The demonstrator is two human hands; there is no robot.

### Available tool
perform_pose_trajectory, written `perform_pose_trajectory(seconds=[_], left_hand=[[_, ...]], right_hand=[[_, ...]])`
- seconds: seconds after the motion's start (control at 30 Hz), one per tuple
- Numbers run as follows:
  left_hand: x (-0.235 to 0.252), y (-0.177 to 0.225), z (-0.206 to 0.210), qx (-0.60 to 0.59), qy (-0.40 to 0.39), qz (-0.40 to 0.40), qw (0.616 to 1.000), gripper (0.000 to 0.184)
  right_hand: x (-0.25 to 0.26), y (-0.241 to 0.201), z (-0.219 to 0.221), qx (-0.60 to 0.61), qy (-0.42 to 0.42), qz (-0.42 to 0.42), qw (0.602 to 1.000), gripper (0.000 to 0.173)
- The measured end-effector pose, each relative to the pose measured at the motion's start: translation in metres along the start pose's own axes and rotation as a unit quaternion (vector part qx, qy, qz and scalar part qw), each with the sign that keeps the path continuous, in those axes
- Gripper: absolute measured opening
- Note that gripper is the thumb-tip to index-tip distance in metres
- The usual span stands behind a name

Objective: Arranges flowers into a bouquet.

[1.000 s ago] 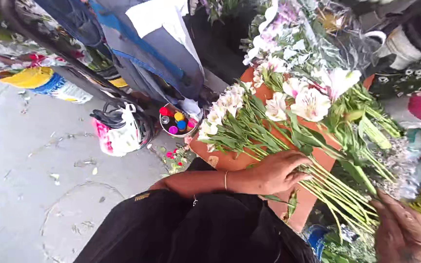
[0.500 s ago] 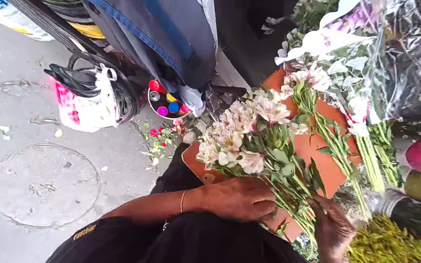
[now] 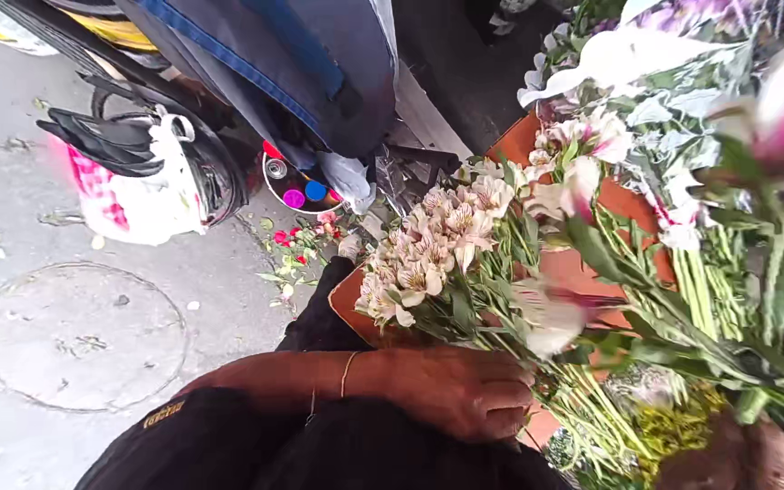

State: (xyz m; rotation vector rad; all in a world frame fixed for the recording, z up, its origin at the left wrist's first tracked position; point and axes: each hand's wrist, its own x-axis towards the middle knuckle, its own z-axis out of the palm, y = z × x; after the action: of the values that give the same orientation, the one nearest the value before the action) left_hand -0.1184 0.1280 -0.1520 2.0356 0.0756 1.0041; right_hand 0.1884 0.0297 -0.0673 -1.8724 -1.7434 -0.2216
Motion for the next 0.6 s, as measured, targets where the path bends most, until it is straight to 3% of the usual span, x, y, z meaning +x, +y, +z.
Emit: perform_pose_trajectory(seconds=[0.1, 0.2, 0.33, 0.47, 0.6], left_hand=[[0.003, -0.004, 0.012, -0.013, -0.008, -0.001, 1.000, 0.023], [0.003, -0.006, 0.014, -0.017, -0.007, -0.009, 1.000, 0.023], [-0.005, -0.009, 0.015, -0.007, -0.012, -0.017, 1.000, 0.027], [-0.014, -0.012, 0.016, 0.009, -0.010, -0.027, 1.000, 0.027], [-0.007, -0.006, 0.009, 0.021, -0.018, 0.003, 1.000, 0.022]], right_hand=[[0.024, 0.008, -0.025, -0.013, -0.030, -0.024, 0.999, 0.026], [0.027, -0.005, -0.028, 0.057, -0.104, 0.008, 0.993, 0.029], [-0.022, -0.007, -0.001, 0.137, -0.192, 0.060, 0.970, 0.028], [-0.083, 0.003, 0.033, 0.177, -0.215, 0.104, 0.955, 0.026], [-0.092, 0.007, 0.042, 0.196, -0.212, 0.108, 0.951, 0.029]])
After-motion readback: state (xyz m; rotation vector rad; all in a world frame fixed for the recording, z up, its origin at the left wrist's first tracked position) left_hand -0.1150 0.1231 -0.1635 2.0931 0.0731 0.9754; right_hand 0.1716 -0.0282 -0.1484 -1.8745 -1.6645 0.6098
